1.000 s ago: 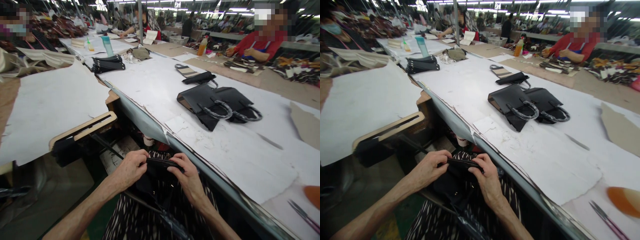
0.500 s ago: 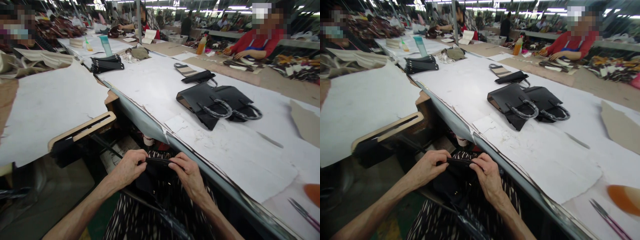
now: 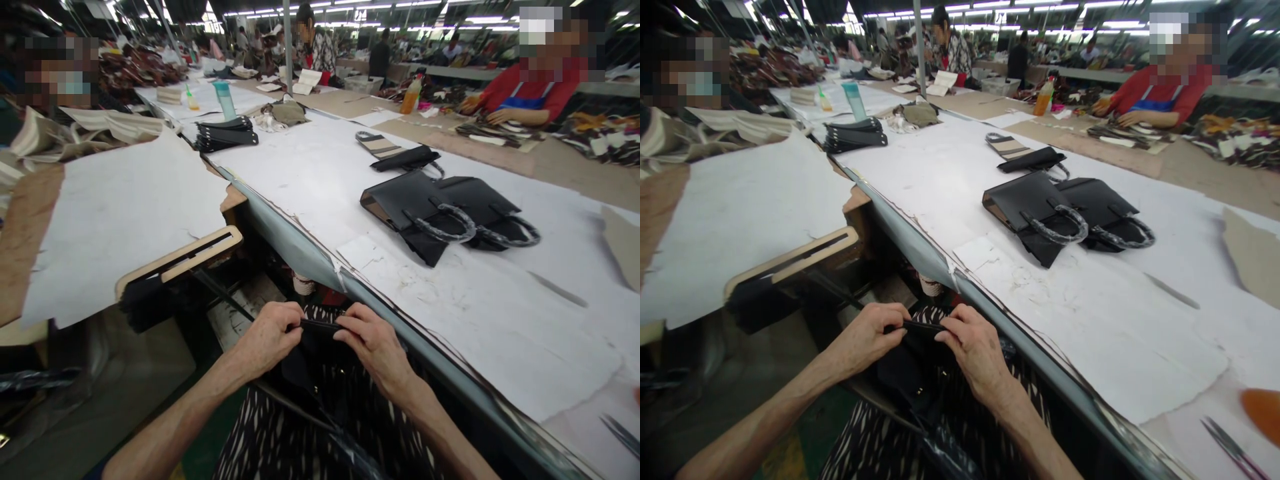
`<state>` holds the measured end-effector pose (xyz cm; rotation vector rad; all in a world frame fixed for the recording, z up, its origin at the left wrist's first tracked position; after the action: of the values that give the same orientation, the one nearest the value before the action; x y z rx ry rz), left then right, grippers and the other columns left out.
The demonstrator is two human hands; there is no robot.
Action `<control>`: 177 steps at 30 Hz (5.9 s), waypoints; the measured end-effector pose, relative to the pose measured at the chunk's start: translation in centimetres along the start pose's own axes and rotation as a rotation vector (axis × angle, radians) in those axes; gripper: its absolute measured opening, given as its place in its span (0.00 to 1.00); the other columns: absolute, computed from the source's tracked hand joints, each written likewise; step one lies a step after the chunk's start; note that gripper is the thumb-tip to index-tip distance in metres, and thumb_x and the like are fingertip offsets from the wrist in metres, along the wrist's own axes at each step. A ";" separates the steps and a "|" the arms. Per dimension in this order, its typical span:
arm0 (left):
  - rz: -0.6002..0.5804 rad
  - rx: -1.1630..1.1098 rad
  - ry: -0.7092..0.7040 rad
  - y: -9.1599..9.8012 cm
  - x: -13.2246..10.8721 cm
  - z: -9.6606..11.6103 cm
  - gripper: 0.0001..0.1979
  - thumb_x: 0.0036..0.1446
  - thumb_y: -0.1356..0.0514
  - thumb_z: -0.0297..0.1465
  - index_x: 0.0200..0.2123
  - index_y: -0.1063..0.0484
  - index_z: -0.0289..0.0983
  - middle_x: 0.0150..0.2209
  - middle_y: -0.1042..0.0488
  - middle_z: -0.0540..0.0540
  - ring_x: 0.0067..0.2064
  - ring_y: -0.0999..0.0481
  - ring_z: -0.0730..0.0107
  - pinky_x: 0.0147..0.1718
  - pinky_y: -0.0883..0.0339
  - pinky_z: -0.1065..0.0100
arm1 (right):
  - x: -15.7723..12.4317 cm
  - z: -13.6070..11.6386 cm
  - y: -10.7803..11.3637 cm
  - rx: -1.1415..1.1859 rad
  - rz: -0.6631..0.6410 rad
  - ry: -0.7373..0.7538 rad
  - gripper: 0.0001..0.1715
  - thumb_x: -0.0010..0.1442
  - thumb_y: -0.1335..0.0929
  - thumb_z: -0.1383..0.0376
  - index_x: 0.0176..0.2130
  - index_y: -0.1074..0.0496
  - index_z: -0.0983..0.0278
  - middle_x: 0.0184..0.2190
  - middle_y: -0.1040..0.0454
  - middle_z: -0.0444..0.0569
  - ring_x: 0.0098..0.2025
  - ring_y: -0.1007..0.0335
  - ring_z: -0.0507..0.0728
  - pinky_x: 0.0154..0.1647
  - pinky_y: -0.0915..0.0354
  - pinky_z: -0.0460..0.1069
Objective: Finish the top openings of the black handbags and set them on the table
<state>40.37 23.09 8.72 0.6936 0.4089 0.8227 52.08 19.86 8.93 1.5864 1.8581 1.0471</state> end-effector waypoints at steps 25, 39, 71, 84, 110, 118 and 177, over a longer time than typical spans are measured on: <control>0.068 -0.024 -0.037 1.3 -0.9 -0.6 0.17 0.41 0.54 0.15 0.30 0.34 0.38 0.49 0.34 0.49 0.48 0.33 0.70 0.48 0.42 0.70 | -1.9 -0.6 2.0 -0.102 -0.102 -0.175 0.16 0.62 0.43 0.62 0.30 0.32 0.63 0.30 0.36 0.47 0.31 0.38 0.53 0.33 0.41 0.50; 0.029 -0.111 -0.048 0.3 1.7 0.2 0.06 0.48 0.40 0.29 0.22 0.34 0.35 0.33 0.27 0.51 0.34 0.30 0.72 0.35 0.41 0.73 | -3.2 1.0 2.1 -0.027 -0.081 -0.273 0.16 0.62 0.43 0.62 0.29 0.32 0.63 0.30 0.37 0.45 0.31 0.38 0.52 0.33 0.42 0.49; 0.122 0.198 0.149 -1.3 3.8 -0.4 0.10 0.42 0.47 0.25 0.16 0.48 0.36 0.18 0.46 0.55 0.23 0.45 0.75 0.24 0.56 0.71 | -3.6 2.7 2.2 0.118 -0.059 -0.266 0.16 0.61 0.42 0.63 0.29 0.29 0.62 0.29 0.34 0.45 0.31 0.36 0.51 0.33 0.41 0.47; 0.035 0.207 0.100 -1.7 4.3 0.1 0.10 0.38 0.49 0.22 0.15 0.49 0.36 0.18 0.44 0.55 0.23 0.44 0.75 0.23 0.54 0.71 | -3.5 4.5 1.8 0.271 -0.097 -0.399 0.09 0.54 0.37 0.63 0.27 0.28 0.62 0.27 0.32 0.42 0.31 0.36 0.52 0.34 0.42 0.47; 0.066 0.208 0.146 -1.9 4.1 0.1 0.08 0.38 0.48 0.21 0.15 0.45 0.36 0.17 0.43 0.54 0.22 0.42 0.75 0.22 0.55 0.71 | -0.7 0.7 0.3 -0.479 -0.090 -0.260 0.14 0.61 0.41 0.64 0.28 0.31 0.61 0.25 0.27 0.46 0.28 0.31 0.55 0.25 0.49 0.48; 0.073 0.156 0.112 -1.8 4.0 0.0 0.09 0.40 0.47 0.22 0.16 0.46 0.36 0.18 0.43 0.55 0.23 0.42 0.75 0.24 0.53 0.71 | 0.5 0.1 -0.8 -0.499 -0.047 -0.248 0.14 0.62 0.42 0.66 0.28 0.33 0.62 0.25 0.25 0.47 0.27 0.29 0.57 0.23 0.53 0.49; 0.586 -0.473 0.402 1.4 -3.8 -0.2 0.38 0.44 0.40 0.30 0.58 0.53 0.35 0.54 0.38 0.38 0.55 0.39 0.56 0.53 0.46 0.57 | 4.5 -3.6 1.7 -0.605 -0.192 -0.147 0.15 0.60 0.44 0.66 0.31 0.30 0.64 0.31 0.25 0.54 0.35 0.29 0.59 0.32 0.42 0.49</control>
<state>37.19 20.90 9.78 0.1906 0.3509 1.5664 49.40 23.39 12.91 1.0751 1.3795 1.2168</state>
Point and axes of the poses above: each hand's wrist, its own x-axis towards the middle knuckle, its own y-axis out of the back of the hand, z = x × y, the point moved 10 cm from there along x, towards the middle knuckle
